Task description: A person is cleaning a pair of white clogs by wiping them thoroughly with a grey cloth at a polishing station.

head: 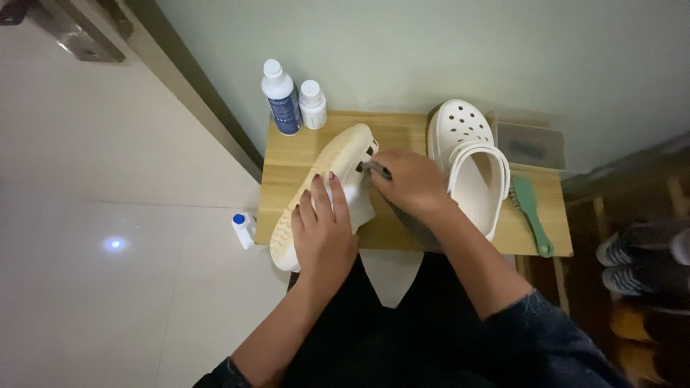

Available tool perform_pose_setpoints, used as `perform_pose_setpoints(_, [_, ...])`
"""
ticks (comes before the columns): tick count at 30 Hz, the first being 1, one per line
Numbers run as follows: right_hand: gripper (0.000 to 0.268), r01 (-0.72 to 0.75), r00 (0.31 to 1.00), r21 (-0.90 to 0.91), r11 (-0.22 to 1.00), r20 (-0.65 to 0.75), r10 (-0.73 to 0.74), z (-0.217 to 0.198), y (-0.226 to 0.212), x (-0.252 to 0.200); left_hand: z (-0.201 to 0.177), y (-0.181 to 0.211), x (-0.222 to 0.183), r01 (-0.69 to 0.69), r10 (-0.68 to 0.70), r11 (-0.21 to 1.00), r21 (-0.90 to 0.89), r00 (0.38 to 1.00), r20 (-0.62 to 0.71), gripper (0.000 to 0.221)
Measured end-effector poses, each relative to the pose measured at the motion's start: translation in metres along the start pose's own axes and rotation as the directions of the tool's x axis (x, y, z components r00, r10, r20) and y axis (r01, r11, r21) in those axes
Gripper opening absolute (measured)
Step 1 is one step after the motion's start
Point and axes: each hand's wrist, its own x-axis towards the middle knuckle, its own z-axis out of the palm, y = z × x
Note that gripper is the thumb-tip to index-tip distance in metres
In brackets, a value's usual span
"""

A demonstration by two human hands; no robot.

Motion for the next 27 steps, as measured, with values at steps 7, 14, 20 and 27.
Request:
perform_pose_setpoints(7, [0.027, 0.064, 0.998, -0.07, 0.996, 0.012, -0.063, -0.003, 0.004, 0.012, 0.006, 0.009, 0.001, 0.001, 0.001, 0.998, 0.067, 0.999, -0.034, 0.035])
perform_pose_setpoints(14, [0.026, 0.072, 0.997, -0.084, 0.994, 0.016, -0.071, 0.01, 0.015, 0.02, 0.004, 0.014, 0.004, 0.002, 0.001, 0.999, 0.052, 0.998, -0.055, 0.031])
perform_pose_setpoints(20, [0.027, -0.028, 1.0, 0.142, 0.99, 0.012, 0.026, -0.001, 0.024, 0.018, -0.005, 0.003, 0.01, -0.036, 0.035, 0.999, -0.029, 0.999, -0.025, 0.033])
perform_pose_setpoints(27, [0.029, 0.001, 0.999, 0.195, 0.981, 0.034, -0.008, -0.018, 0.032, 0.025, 0.001, 0.0, 0.01, -0.064, 0.063, 0.997, -0.04, 0.998, -0.029, 0.033])
